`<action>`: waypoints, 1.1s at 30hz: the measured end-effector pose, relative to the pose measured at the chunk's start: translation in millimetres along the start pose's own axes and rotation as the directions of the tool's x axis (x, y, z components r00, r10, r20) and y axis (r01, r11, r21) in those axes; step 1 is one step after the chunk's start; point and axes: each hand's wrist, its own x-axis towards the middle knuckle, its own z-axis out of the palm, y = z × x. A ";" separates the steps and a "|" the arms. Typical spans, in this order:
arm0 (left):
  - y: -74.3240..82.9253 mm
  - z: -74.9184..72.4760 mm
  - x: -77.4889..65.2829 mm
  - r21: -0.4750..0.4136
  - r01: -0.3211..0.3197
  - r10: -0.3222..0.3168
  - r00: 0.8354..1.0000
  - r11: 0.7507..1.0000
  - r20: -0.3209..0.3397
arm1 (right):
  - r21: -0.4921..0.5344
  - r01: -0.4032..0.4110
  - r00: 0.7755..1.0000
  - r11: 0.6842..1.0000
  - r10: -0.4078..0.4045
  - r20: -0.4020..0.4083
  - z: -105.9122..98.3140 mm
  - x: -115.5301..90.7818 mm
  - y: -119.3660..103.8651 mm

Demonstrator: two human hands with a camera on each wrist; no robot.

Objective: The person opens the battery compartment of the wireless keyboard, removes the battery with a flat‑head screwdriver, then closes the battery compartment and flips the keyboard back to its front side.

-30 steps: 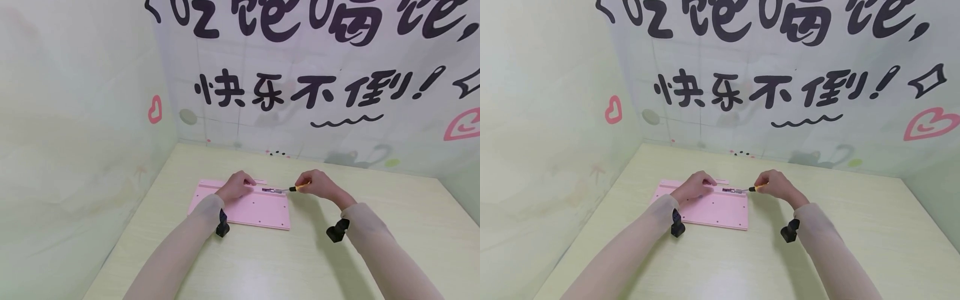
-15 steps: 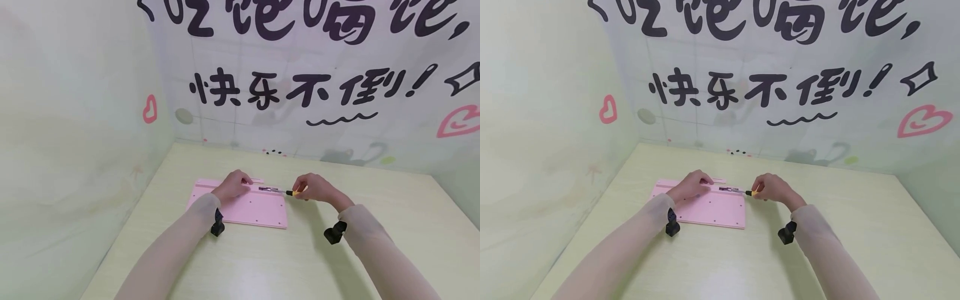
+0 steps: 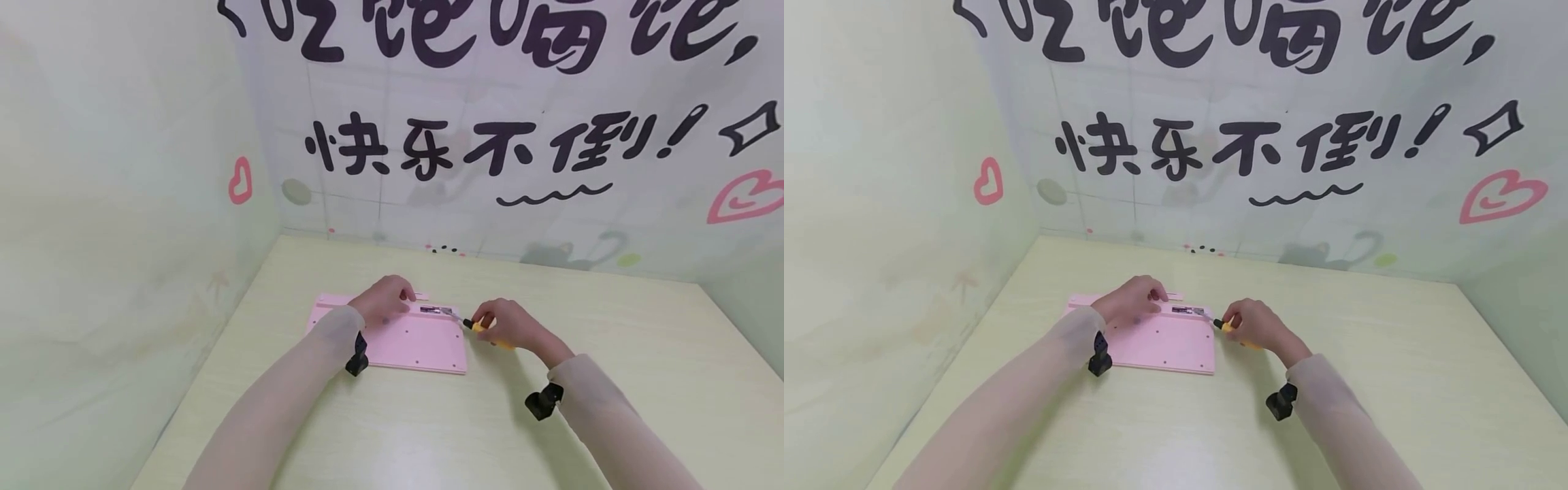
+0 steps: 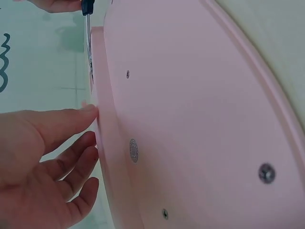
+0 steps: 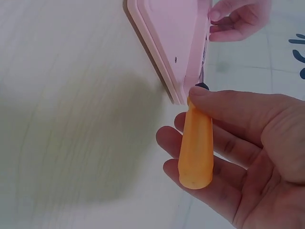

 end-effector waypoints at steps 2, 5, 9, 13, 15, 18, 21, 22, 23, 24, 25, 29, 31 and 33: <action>3.0 1.9 1.7 0.000 -0.014 0.014 1.000 1.000 0.010 | -0.008 -0.001 1.000 1.000 0.001 -0.026 2.7 -2.3 -0.4; 7.2 6.3 5.6 0.013 -0.046 0.046 0.999 0.999 0.023 | -0.022 0.011 0.998 1.000 -0.012 -0.057 6.0 -6.2 -1.1; 13.1 13.4 11.0 0.024 -0.078 0.077 0.996 0.997 0.032 | -0.034 0.018 0.996 0.999 -0.021 -0.089 9.3 -12.4 -1.0; 19.4 19.3 14.0 0.043 -0.098 0.096 0.995 0.994 0.039 | -0.028 0.015 0.993 0.999 -0.018 -0.118 11.9 -18.3 0.8; 22.0 21.2 14.6 0.056 -0.109 0.107 0.993 0.992 0.045 | -0.025 0.023 0.991 0.999 -0.026 -0.133 13.0 -21.1 2.4; 23.8 23.4 15.4 0.077 -0.137 0.134 0.990 0.988 0.050 | -0.013 0.032 0.987 0.999 -0.033 -0.156 14.2 -25.6 4.7; 23.9 24.9 16.7 0.108 -0.163 0.159 0.986 0.981 0.051 | -0.003 0.035 0.984 0.999 -0.035 -0.176 15.0 -29.3 7.0; 23.9 25.1 16.7 0.122 -0.168 0.163 0.985 0.978 0.050 | 0.001 0.032 0.983 0.999 -0.031 -0.181 15.2 -30.4 7.5; 24.1 25.0 16.8 0.136 -0.169 0.163 0.985 0.976 0.050 | 0.003 0.031 0.982 1.000 -0.030 -0.185 15.6 -31.4 8.4; 24.5 24.9 16.6 0.149 -0.168 0.162 0.986 0.975 0.050 | 0.005 0.028 0.981 1.000 -0.027 -0.190 15.8 -32.5 8.9; 24.9 24.5 16.2 0.164 -0.166 0.160 0.986 0.972 0.050 | 0.006 0.027 0.981 1.000 -0.025 -0.193 16.1 -33.4 9.7; 26.4 23.5 15.8 0.221 -0.154 0.145 0.988 0.963 0.058 | 0.007 0.013 0.979 1.000 -0.012 -0.205 17.3 -37.8 12.1; 27.6 22.7 15.2 0.245 -0.152 0.141 0.988 0.958 0.063 | 0.010 -0.001 0.978 1.000 0.003 -0.209 17.8 -40.1 13.2; 29.3 21.5 14.3 0.258 -0.152 0.138 0.988 0.954 0.072 | 0.012 -0.018 0.977 1.000 0.021 -0.213 18.3 -42.2 14.6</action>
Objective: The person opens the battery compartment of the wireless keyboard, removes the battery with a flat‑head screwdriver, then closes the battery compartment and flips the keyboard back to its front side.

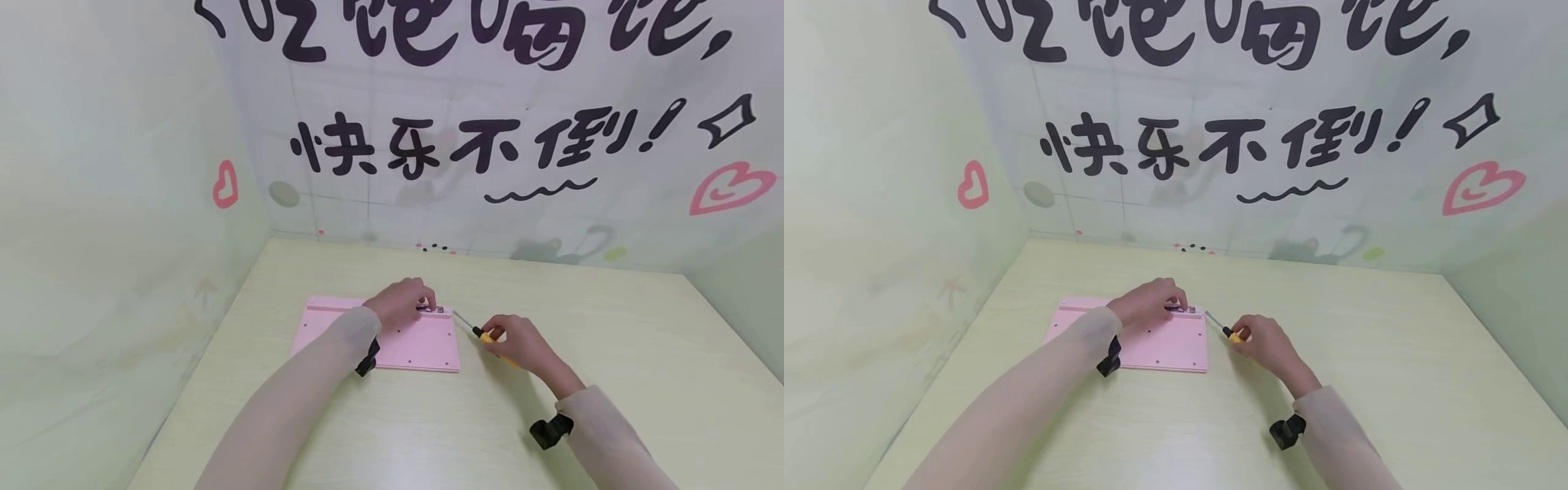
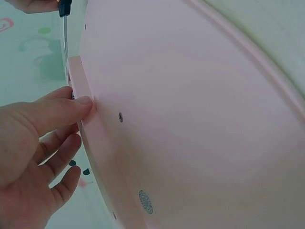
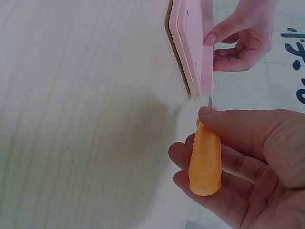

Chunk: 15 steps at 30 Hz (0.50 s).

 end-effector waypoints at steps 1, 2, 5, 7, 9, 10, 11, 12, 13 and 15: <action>0.5 -0.7 -0.3 0.003 0.002 -0.002 1.000 1.000 0.006 | 0.001 -0.009 1.000 1.000 0.009 -0.002 0.2 -0.9 0.7; 0.9 -1.6 -0.7 0.008 0.001 -0.001 1.000 1.000 0.011 | 0.002 -0.020 1.000 1.000 0.020 -0.006 0.4 -1.6 1.2; 1.5 -3.0 -1.0 0.021 -0.002 0.002 0.999 1.000 0.032 | 0.004 -0.046 0.999 0.999 0.046 -0.020 1.0 -3.9 3.2; 1.1 -3.4 -0.2 0.038 -0.013 0.012 0.999 0.999 0.041 | 0.008 -0.066 0.997 0.998 0.066 -0.033 1.4 -5.3 4.1; -0.4 -2.9 1.6 0.068 -0.036 0.033 0.998 0.997 0.046 | 0.009 -0.081 0.995 0.997 0.082 -0.050 1.4 -6.8 4.8; -1.2 -2.7 2.7 0.087 -0.050 0.046 0.998 0.995 0.049 | 0.010 -0.089 0.994 0.996 0.090 -0.060 1.4 -7.7 5.0; -1.7 -2.5 3.6 0.107 -0.066 0.061 0.997 0.992 0.052 | 0.010 -0.098 0.993 0.995 0.098 -0.069 1.5 -8.5 5.5; -2.2 -2.3 4.7 0.122 -0.080 0.074 0.996 0.989 0.055 | 0.011 -0.106 0.991 0.994 0.106 -0.079 1.5 -9.5 5.5; -2.5 -2.1 5.7 0.142 -0.094 0.087 0.994 0.985 0.059 | 0.012 -0.115 0.990 0.993 0.116 -0.086 1.6 -10.3 6.1; -2.2 -2.2 6.6 0.165 -0.115 0.105 0.992 0.980 0.067 | 0.018 -0.135 0.986 0.991 0.136 -0.099 1.6 -12.0 6.7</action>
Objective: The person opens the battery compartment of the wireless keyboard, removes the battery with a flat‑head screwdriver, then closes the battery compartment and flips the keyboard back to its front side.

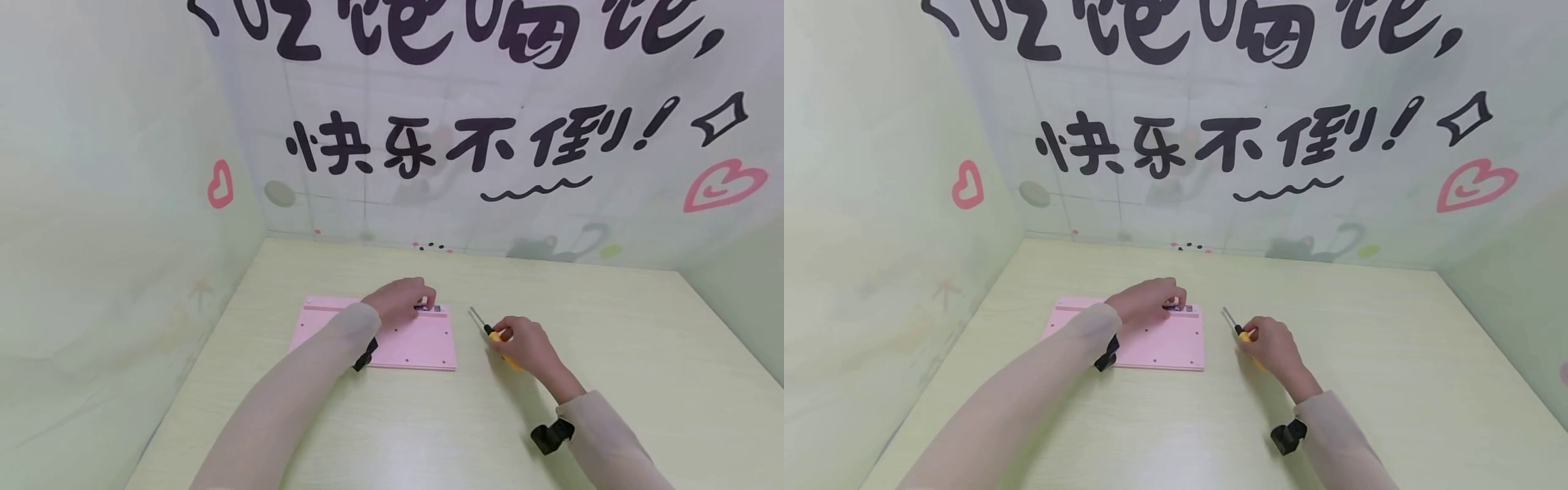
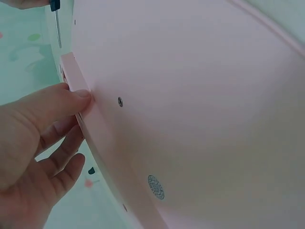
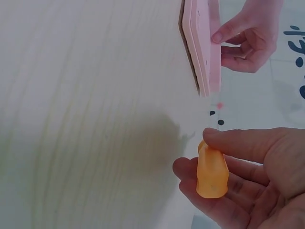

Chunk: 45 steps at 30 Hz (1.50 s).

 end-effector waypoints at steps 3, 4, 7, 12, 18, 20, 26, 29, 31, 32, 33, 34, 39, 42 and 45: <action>1.6 -1.0 -0.4 0.025 -0.006 0.006 1.000 1.000 0.009 | 0.018 -0.040 0.999 0.999 0.040 -0.006 0.0 -1.2 0.8; 2.2 -1.3 -0.6 0.032 -0.005 0.004 1.000 0.999 0.012 | 0.021 -0.048 0.999 0.999 0.048 -0.006 0.1 -1.6 1.2; 4.4 -2.0 -1.2 0.046 0.004 -0.005 1.000 0.999 0.022 | 0.027 -0.074 0.997 0.997 0.074 -0.008 0.7 -2.5 2.4; 7.5 -1.5 1.0 0.075 0.004 -0.006 1.000 0.997 0.027 | 0.026 -0.103 0.995 0.994 0.103 -0.006 1.7 -3.8 3.4; 11.5 0.1 5.7 0.140 0.015 -0.021 0.999 0.990 0.039 | 0.007 -0.145 0.989 0.989 0.145 0.004 3.5 -3.0 3.6; 12.1 1.2 7.8 0.167 0.015 -0.022 0.999 0.986 0.042 | -0.011 -0.164 0.986 0.986 0.164 0.007 4.4 -3.0 4.1; 13.2 3.7 10.6 0.191 0.019 -0.026 0.999 0.981 0.034 | -0.056 -0.197 0.980 0.979 0.198 0.014 7.7 -2.8 5.2; 14.7 3.3 9.5 0.180 0.025 -0.031 0.999 0.983 0.035 | -0.045 -0.199 0.980 0.979 0.200 0.012 9.0 -3.2 4.2; 15.9 2.6 8.7 0.178 0.028 -0.036 0.999 0.984 0.038 | -0.032 -0.198 0.980 0.980 0.198 0.012 9.6 -4.2 3.1; 16.5 2.2 8.2 0.176 0.029 -0.037 0.999 0.984 0.038 | -0.027 -0.199 0.980 0.980 0.199 0.012 9.9 -4.8 2.6; 17.0 1.9 7.9 0.177 0.031 -0.039 0.999 0.984 0.038 | -0.021 -0.200 0.980 0.980 0.200 0.013 10.3 -5.4 2.3; 17.6 1.3 7.6 0.178 0.033 -0.040 0.998 0.983 0.038 | -0.014 -0.201 0.979 0.979 0.201 0.014 10.7 -6.0 2.1; 19.3 -0.8 6.5 0.199 0.027 -0.035 0.999 0.980 0.034 | 0.029 -0.211 0.977 0.977 0.210 0.025 11.9 -8.0 1.5; 19.7 -1.3 5.8 0.209 0.021 -0.028 0.999 0.978 0.033 | 0.061 -0.219 0.976 0.974 0.217 0.033 12.4 -8.7 1.8; 19.7 -0.4 6.1 0.216 0.017 -0.024 0.999 0.976 0.030 | 0.087 -0.228 0.973 0.970 0.225 0.041 13.0 -9.3 2.4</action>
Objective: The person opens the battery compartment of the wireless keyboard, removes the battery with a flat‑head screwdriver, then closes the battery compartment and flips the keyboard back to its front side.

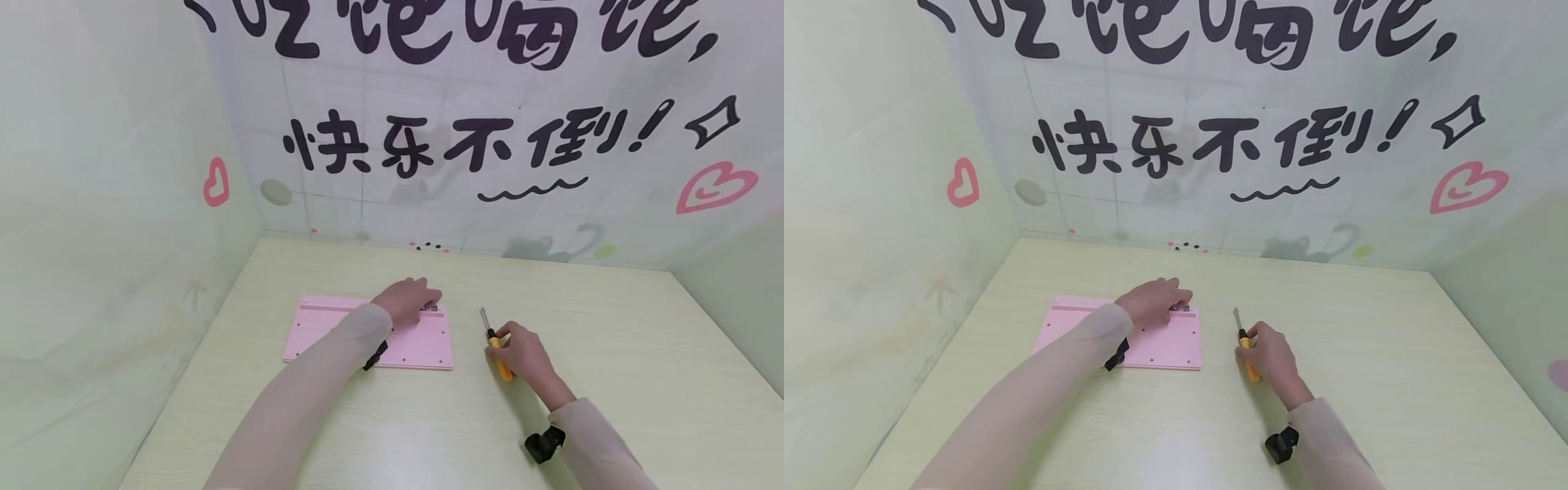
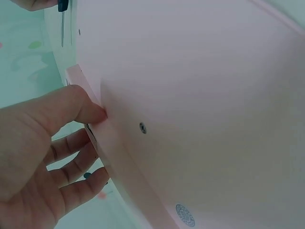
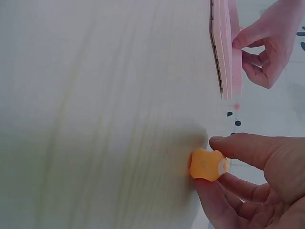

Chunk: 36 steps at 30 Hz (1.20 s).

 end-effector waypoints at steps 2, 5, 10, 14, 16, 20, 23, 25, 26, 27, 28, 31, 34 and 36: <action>0.4 0.3 0.3 0.006 0.000 0.000 1.000 1.000 0.001 | 0.010 -0.003 1.000 1.000 0.003 0.004 0.5 -0.2 0.5; 1.0 0.2 -0.2 0.010 -0.001 0.001 1.000 1.000 0.001 | 0.010 0.000 1.000 1.000 0.000 0.003 0.7 -0.3 0.8; 0.4 1.0 0.1 -0.003 -0.013 0.013 1.000 1.000 -0.013 | 0.019 -0.001 1.000 1.000 0.001 0.008 0.5 -0.8 1.2; 2.5 -1.7 -3.8 -0.010 -0.014 0.014 1.000 1.000 -0.012 | 0.021 -0.002 1.000 1.000 0.002 0.011 -0.1 -1.4 0.7; 3.1 -2.1 -4.7 -0.002 -0.015 0.015 1.000 1.000 -0.016 | 0.016 0.000 1.000 1.000 0.000 0.009 -0.4 -1.3 0.3; 3.6 -1.6 -4.1 0.011 -0.004 0.004 1.000 1.000 -0.014 | 0.013 -0.005 1.000 1.000 0.005 0.012 -1.5 -0.1 -1.0; 3.3 -0.7 -3.2 0.008 -0.005 0.005 1.000 1.000 -0.020 | 0.011 -0.013 1.000 1.000 0.013 0.017 -3.4 1.3 -2.3; 3.2 -0.3 -2.8 0.005 -0.007 0.008 1.000 1.000 -0.021 | 0.009 -0.018 1.000 1.000 0.018 0.014 -5.0 2.6 -3.3; 3.2 -0.3 -2.7 0.006 -0.010 0.010 1.000 1.000 -0.021 | 0.008 -0.018 1.000 1.000 0.018 0.011 -6.0 3.1 -4.2; 2.9 0.2 -2.2 0.008 -0.012 0.012 1.000 1.000 -0.021 | 0.004 -0.014 1.000 1.000 0.014 0.008 -7.0 3.4 -5.4; 2.6 0.8 -1.7 0.010 -0.014 0.014 1.000 1.000 -0.022 | 0.000 -0.007 1.000 1.000 0.007 0.005 -8.0 3.6 -6.7; 2.1 1.6 -1.2 0.014 -0.016 0.016 1.000 1.000 -0.020 | -0.010 0.015 1.000 1.000 -0.015 0.005 -10.4 3.9 -12.4; 1.4 1.8 -1.1 0.013 -0.016 0.016 1.000 1.000 -0.018 | -0.027 0.048 0.999 0.999 -0.047 0.007 -11.0 3.3 -20.1; 1.3 1.4 -1.4 0.009 -0.016 0.016 1.000 1.000 -0.019 | -0.033 0.064 0.998 0.997 -0.063 0.010 -9.7 3.2 -25.9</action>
